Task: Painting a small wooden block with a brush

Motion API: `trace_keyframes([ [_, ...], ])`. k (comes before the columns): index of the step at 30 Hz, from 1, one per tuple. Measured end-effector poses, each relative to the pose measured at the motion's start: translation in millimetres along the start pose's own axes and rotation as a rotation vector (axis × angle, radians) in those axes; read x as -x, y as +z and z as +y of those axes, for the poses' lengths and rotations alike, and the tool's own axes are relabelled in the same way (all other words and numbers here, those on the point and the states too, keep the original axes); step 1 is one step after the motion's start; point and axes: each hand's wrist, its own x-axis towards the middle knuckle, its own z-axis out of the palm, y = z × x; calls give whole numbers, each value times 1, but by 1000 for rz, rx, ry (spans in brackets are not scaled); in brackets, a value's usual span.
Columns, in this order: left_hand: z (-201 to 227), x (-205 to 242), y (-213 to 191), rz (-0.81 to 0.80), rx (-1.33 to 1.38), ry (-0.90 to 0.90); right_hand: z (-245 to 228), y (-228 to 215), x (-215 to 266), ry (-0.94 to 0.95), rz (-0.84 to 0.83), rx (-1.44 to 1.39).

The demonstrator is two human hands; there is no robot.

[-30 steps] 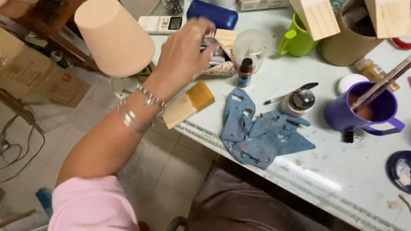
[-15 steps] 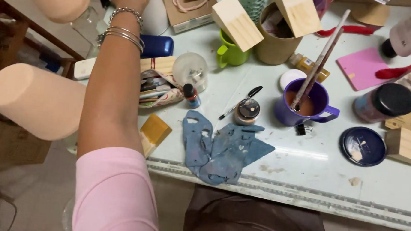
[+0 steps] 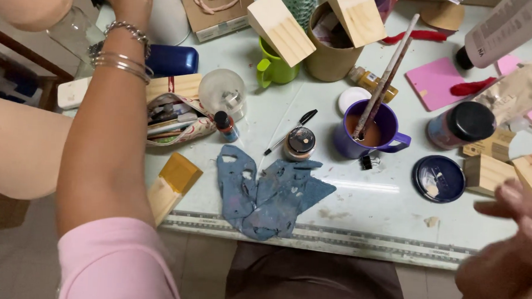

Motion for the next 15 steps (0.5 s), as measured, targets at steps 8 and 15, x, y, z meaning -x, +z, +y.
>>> trace_keyframes([
  [8,58,74,-2,-17,402,-262,-27,-3,-62,-24,-85,-77],
  [15,0,223,-89,-613,629,-167,64,13,-102,-85,-312,-242],
])
